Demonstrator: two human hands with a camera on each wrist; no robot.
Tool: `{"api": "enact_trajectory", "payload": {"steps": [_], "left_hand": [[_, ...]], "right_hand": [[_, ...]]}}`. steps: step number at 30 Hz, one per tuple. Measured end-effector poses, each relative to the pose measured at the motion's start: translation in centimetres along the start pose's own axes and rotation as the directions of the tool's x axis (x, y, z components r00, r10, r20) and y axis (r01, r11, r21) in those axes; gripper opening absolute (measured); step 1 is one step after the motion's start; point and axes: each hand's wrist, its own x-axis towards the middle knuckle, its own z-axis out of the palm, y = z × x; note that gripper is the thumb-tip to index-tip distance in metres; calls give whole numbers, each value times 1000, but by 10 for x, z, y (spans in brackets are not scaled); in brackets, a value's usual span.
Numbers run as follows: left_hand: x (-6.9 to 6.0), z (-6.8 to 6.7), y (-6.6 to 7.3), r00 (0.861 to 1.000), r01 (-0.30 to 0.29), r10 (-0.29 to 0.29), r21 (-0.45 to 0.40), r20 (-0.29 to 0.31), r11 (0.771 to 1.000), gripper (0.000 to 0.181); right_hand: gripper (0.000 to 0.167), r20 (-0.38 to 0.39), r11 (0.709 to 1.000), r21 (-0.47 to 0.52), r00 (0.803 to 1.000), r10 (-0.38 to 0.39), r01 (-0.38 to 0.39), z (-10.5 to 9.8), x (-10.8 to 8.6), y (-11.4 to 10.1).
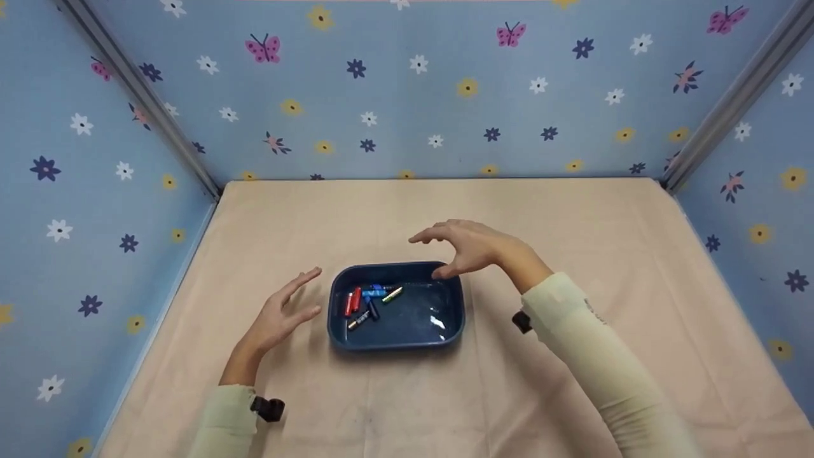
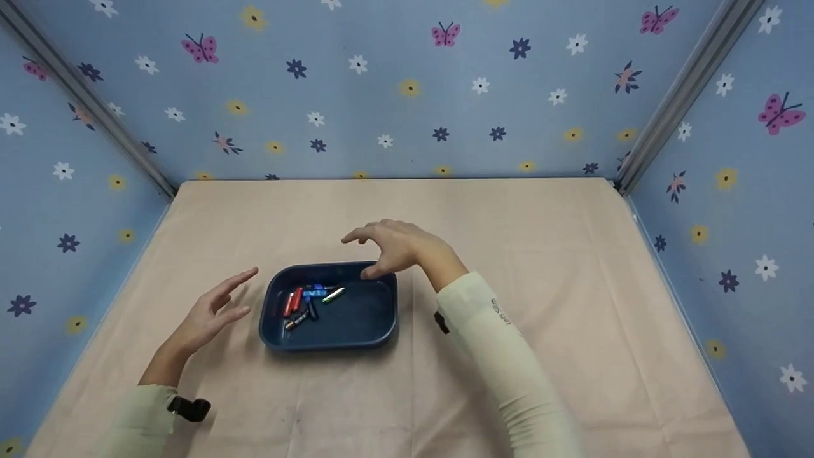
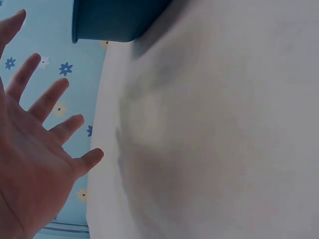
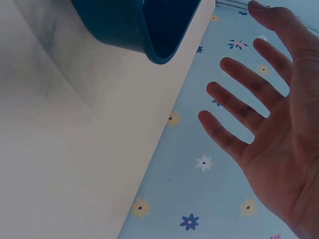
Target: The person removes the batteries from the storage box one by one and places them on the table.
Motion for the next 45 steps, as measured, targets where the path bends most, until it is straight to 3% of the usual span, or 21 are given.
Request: {"api": "enact_trajectory", "payload": {"steps": [6,15,25,35,45], "left_hand": [[-5,10,-8,1000,-2,2,-27,2,1000,73],[-6,18,-7,1000,18,-16,-67,22,998,76],[-4,22,-8,991,-31,39,-59,130,998,78],[-3,22,-11,981,67,-46,-109,191,992,84],[-4,21,-10,978,88,-63,-122,199,989,84]], "right_hand": [[77,45,999,29,999,-25,24,10,11,-5],[73,74,992,117,996,-58,49,21,25,-6],[70,91,983,183,995,-51,34,36,29,-10],[67,140,984,178,990,-26,1,51,34,-11],[64,180,989,146,983,-24,-2,64,45,-12]]}}
